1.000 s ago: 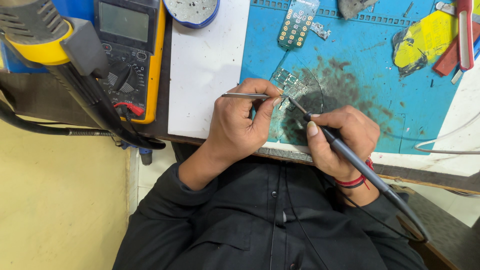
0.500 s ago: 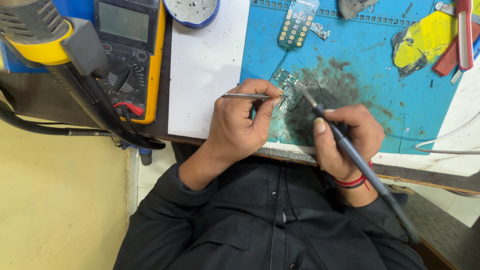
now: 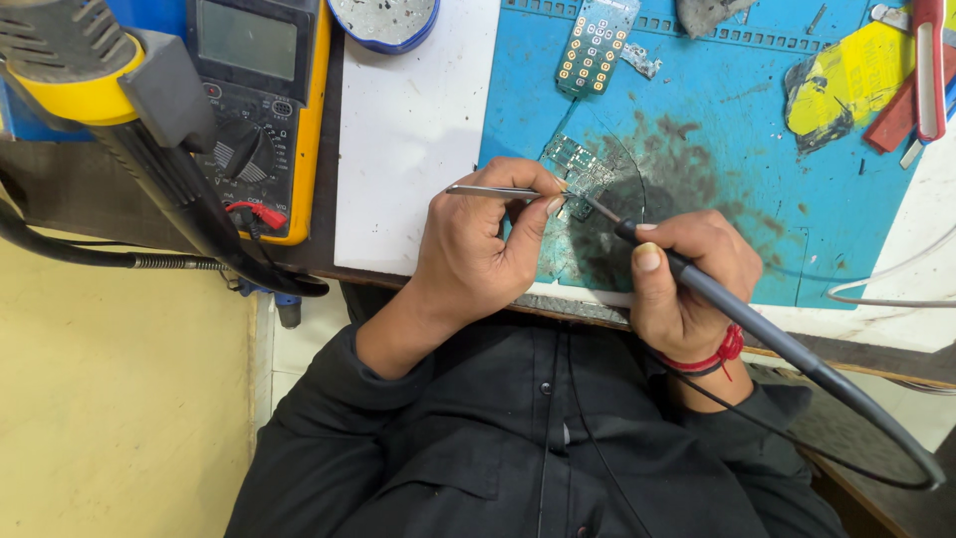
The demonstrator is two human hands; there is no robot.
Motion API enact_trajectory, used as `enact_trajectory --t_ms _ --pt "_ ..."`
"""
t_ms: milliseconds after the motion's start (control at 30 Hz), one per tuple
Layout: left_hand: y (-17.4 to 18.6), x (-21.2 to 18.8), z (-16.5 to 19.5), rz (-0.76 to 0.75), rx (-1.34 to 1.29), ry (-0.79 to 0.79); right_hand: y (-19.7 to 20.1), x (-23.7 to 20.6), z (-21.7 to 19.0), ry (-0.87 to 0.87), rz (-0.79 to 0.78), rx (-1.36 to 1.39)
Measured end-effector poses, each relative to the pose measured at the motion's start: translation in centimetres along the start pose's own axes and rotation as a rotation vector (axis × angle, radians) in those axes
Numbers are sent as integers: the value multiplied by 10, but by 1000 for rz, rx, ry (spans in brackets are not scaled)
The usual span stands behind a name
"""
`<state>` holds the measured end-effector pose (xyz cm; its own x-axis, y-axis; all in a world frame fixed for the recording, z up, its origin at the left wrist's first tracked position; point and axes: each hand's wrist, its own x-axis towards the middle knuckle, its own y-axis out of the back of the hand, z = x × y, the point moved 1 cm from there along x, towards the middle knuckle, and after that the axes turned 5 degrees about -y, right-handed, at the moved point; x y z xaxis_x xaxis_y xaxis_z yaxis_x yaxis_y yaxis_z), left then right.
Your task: The person cleans a small circuit board with a cotton swab and liquid, then wipes it with a cloth. They use a soldering iron and tweezers to reflow solder on the board's contacts. The board remains on the workbench throughout.
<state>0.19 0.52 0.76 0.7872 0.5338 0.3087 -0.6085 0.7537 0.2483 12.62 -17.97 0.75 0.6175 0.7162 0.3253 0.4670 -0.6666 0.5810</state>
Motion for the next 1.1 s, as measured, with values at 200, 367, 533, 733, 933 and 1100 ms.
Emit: enact_trajectory --t_ms 200,367,533,733,933,1100 --pt "0 0 0 0 -7 0 0 3 -4 3 -28 -20" --pt "0 0 0 -4 -6 3 0 4 -6 6 -26 -22" --pt "0 0 -1 -6 -6 2 1 5 -6 -11 -20 -14" --pt "0 0 -1 -12 -9 -4 1 6 -8 -17 -29 -16" --pt "0 0 0 -8 -4 8 1 7 -9 -9 -35 -19" --pt "0 0 0 -10 -4 8 1 8 -11 -10 -39 -33"
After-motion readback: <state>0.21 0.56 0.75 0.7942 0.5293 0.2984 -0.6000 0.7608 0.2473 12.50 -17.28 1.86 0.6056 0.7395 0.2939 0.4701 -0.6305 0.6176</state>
